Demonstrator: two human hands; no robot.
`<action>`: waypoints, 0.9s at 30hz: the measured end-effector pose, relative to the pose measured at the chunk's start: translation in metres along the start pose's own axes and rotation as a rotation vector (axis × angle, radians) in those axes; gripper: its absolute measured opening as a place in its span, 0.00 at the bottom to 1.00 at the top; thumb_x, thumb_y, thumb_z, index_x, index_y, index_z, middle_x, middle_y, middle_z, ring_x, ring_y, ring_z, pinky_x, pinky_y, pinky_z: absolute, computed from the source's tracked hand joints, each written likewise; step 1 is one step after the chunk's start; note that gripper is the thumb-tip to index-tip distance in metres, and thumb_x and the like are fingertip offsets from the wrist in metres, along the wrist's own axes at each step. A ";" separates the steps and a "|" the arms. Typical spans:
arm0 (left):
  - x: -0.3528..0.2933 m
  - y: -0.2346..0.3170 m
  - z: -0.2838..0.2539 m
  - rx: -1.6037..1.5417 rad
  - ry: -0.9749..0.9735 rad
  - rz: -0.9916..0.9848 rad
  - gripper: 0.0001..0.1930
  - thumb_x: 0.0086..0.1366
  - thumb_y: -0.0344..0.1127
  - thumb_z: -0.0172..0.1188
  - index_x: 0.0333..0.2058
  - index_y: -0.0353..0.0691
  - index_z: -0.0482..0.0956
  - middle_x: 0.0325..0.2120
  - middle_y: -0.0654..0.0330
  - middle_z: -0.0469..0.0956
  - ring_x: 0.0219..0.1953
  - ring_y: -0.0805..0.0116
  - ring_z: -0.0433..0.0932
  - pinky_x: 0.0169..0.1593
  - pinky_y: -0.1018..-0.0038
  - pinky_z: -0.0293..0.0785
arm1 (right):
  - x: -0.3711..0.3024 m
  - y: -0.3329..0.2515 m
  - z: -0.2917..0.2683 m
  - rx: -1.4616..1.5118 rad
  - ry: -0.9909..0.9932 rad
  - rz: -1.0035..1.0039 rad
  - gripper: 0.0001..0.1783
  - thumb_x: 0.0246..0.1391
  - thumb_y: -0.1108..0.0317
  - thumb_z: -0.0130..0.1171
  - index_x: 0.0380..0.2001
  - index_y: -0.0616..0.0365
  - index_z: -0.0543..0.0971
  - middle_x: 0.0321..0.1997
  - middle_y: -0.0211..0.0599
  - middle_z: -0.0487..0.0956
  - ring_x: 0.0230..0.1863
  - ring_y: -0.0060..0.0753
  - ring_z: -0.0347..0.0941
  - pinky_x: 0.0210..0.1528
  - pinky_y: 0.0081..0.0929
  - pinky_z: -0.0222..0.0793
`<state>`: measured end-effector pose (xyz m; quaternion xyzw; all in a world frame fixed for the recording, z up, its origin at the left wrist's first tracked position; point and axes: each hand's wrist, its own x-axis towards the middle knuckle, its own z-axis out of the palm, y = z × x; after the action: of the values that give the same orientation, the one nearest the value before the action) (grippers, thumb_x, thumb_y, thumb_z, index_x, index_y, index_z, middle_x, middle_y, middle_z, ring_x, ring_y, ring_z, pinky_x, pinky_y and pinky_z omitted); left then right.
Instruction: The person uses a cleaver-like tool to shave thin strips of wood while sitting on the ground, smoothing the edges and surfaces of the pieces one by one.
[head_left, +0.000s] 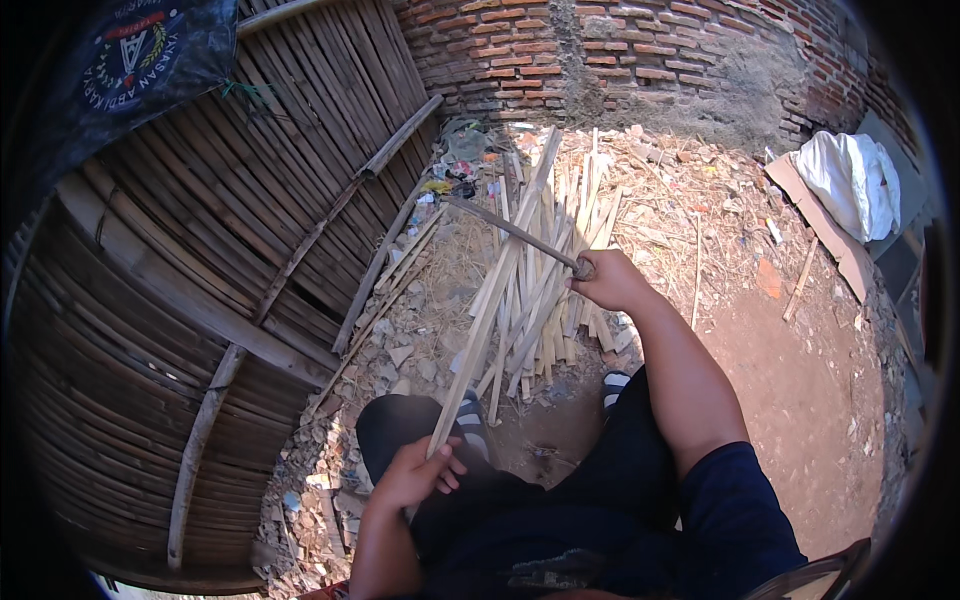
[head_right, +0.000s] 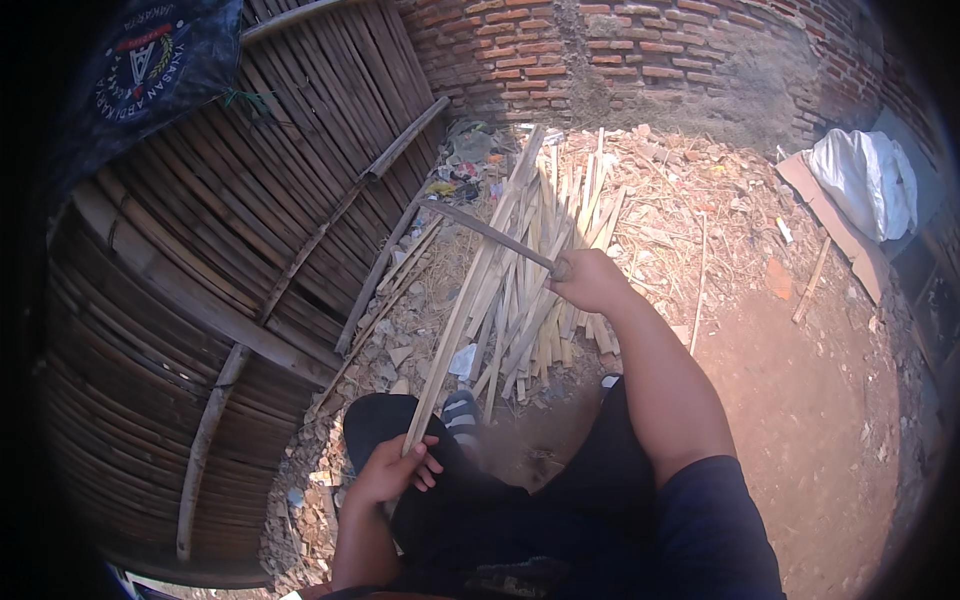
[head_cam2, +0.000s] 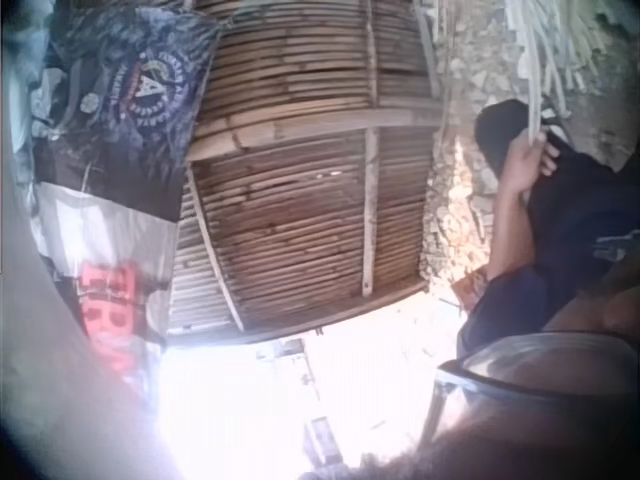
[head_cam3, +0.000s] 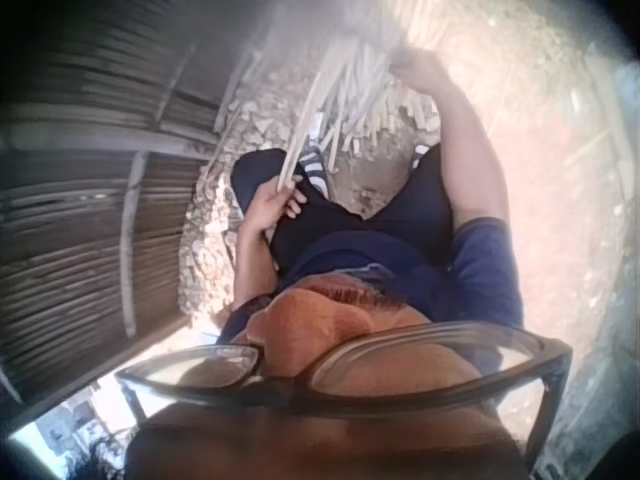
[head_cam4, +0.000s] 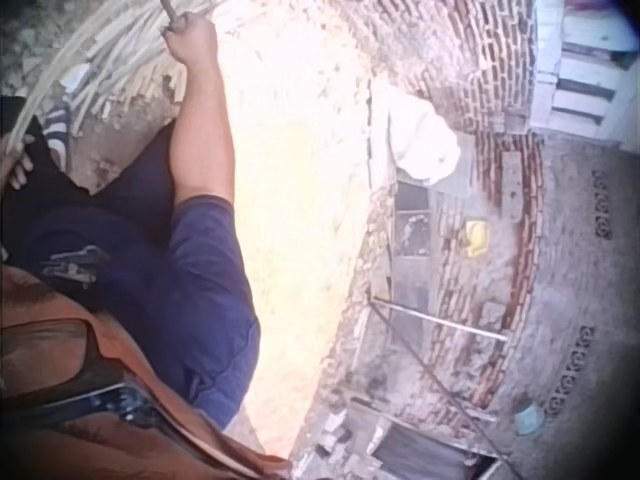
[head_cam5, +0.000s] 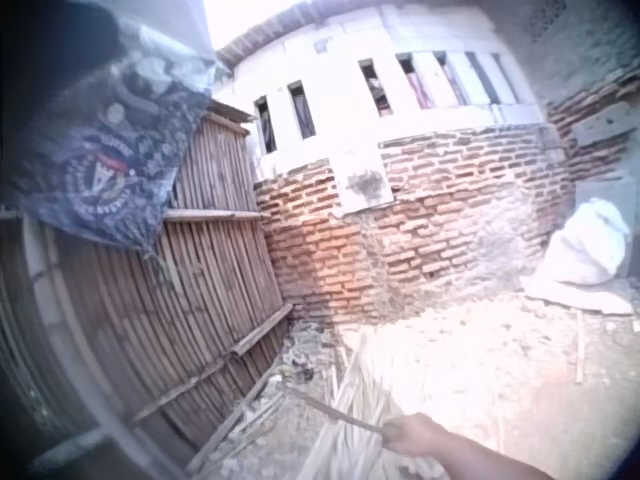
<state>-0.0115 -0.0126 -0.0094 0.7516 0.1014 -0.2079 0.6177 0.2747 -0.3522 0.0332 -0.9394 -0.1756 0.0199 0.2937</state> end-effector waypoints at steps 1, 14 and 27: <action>0.000 -0.002 0.000 -0.016 -0.002 -0.001 0.19 0.82 0.40 0.48 0.61 0.32 0.70 0.36 0.53 0.84 0.32 0.68 0.84 0.36 0.73 0.83 | -0.006 -0.008 0.001 -0.024 -0.028 -0.050 0.27 0.53 0.50 0.71 0.48 0.59 0.84 0.42 0.55 0.85 0.48 0.58 0.82 0.51 0.48 0.77; 0.002 -0.004 0.003 -0.010 0.043 0.009 0.20 0.81 0.41 0.50 0.60 0.31 0.73 0.35 0.54 0.84 0.29 0.71 0.83 0.33 0.75 0.82 | 0.015 0.016 0.010 0.022 0.054 0.059 0.24 0.52 0.50 0.72 0.45 0.56 0.85 0.43 0.52 0.85 0.48 0.56 0.82 0.50 0.47 0.77; 0.000 -0.004 0.000 -0.019 -0.013 0.025 0.20 0.81 0.41 0.49 0.61 0.32 0.70 0.37 0.53 0.84 0.31 0.69 0.84 0.36 0.73 0.82 | -0.014 -0.027 0.015 -0.233 -0.222 -0.299 0.20 0.52 0.50 0.72 0.43 0.50 0.85 0.36 0.49 0.84 0.45 0.56 0.82 0.47 0.50 0.77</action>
<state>-0.0134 -0.0120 -0.0123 0.7456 0.0900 -0.2040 0.6280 0.2513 -0.3283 0.0351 -0.9226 -0.3454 0.0591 0.1615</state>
